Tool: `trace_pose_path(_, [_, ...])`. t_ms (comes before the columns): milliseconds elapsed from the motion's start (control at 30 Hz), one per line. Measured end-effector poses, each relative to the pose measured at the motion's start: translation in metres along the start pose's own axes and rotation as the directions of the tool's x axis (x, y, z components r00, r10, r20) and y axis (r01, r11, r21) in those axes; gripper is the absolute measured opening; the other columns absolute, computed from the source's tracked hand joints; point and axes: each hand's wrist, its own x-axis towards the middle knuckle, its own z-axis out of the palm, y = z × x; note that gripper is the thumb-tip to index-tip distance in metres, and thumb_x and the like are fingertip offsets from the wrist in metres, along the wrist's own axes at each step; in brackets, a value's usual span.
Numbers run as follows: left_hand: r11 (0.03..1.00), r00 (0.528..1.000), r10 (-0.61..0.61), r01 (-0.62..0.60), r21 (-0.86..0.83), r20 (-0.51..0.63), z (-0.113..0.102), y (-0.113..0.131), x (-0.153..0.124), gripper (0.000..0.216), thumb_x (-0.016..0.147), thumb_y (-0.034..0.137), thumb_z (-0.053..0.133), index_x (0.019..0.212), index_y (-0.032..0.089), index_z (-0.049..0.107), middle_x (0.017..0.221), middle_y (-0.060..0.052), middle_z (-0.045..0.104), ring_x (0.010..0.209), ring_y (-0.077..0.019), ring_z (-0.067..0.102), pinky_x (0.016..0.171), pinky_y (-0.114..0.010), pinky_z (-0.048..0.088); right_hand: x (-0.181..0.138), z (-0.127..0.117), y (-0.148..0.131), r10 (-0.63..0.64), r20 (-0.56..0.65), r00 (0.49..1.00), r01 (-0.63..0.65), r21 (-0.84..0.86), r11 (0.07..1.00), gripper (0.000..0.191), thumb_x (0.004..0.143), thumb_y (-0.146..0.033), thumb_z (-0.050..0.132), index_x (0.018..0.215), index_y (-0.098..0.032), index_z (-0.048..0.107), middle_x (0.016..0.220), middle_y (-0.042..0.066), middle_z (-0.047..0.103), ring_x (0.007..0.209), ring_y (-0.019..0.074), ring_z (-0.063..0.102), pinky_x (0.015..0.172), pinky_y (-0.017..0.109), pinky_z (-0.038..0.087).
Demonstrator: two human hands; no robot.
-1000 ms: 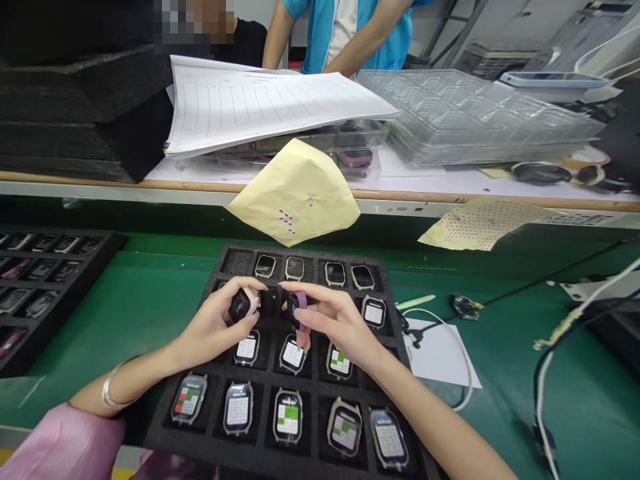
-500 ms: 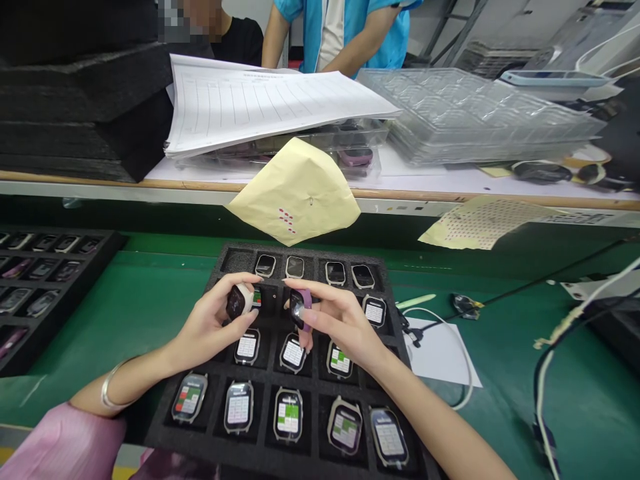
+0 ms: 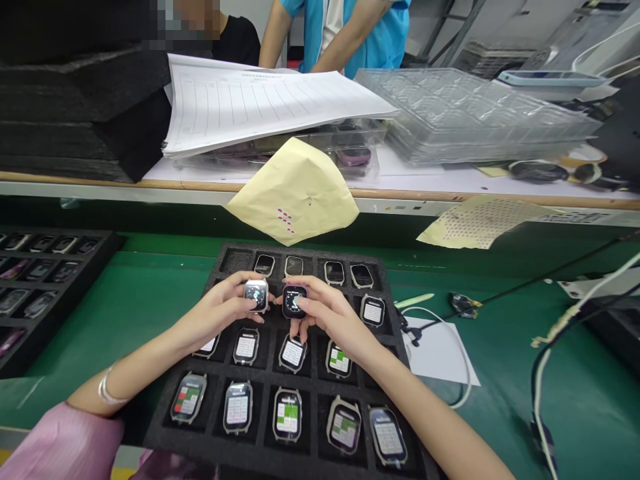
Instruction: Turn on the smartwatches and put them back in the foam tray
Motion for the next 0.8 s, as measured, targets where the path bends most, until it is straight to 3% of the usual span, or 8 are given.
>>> trace_pose_path(133, [1.000,0.999,0.026,-0.026,-0.017,0.020,0.0000,-0.0004,-0.0021,0.039,0.075,0.009,0.059,0.113,0.018,0.055,0.099,-0.006,0.067,0.097,-0.0208,0.064,0.081,-0.035,0.056,-0.0008,0.0013,-0.0003,-0.023,-0.028,0.999,0.023,-0.007,1.000,0.035,0.086,-0.022,0.062,0.120,-0.018,0.056,0.097,0.008,0.069,0.058,0.0155,0.067,0.046,0.025,0.051])
trace_pose_path(467, [0.997,0.997,0.075,-0.076,0.023,0.032,0.0020,-0.0002,-0.0027,0.036,0.074,0.013,0.063,0.109,0.019,0.059,0.098,-0.004,0.067,0.090,-0.0200,0.065,0.077,-0.036,0.059,-0.0035,0.0015,-0.0015,-0.048,-0.052,0.997,0.047,-0.020,0.999,0.041,0.085,-0.023,0.064,0.125,-0.016,0.057,0.103,0.013,0.071,0.059,0.0195,0.071,0.044,0.026,0.053])
trace_pose_path(800, [0.993,0.993,0.107,-0.109,0.050,0.039,0.0023,-0.0008,-0.0037,0.029,0.081,0.022,0.065,0.109,0.019,0.059,0.099,-0.006,0.069,0.096,-0.0213,0.066,0.076,-0.035,0.060,-0.0035,0.0023,-0.0007,-0.101,-0.060,0.993,0.093,-0.135,0.986,0.039,0.085,-0.026,0.069,0.122,-0.018,0.057,0.095,0.008,0.072,0.051,0.0133,0.066,0.043,0.023,0.051])
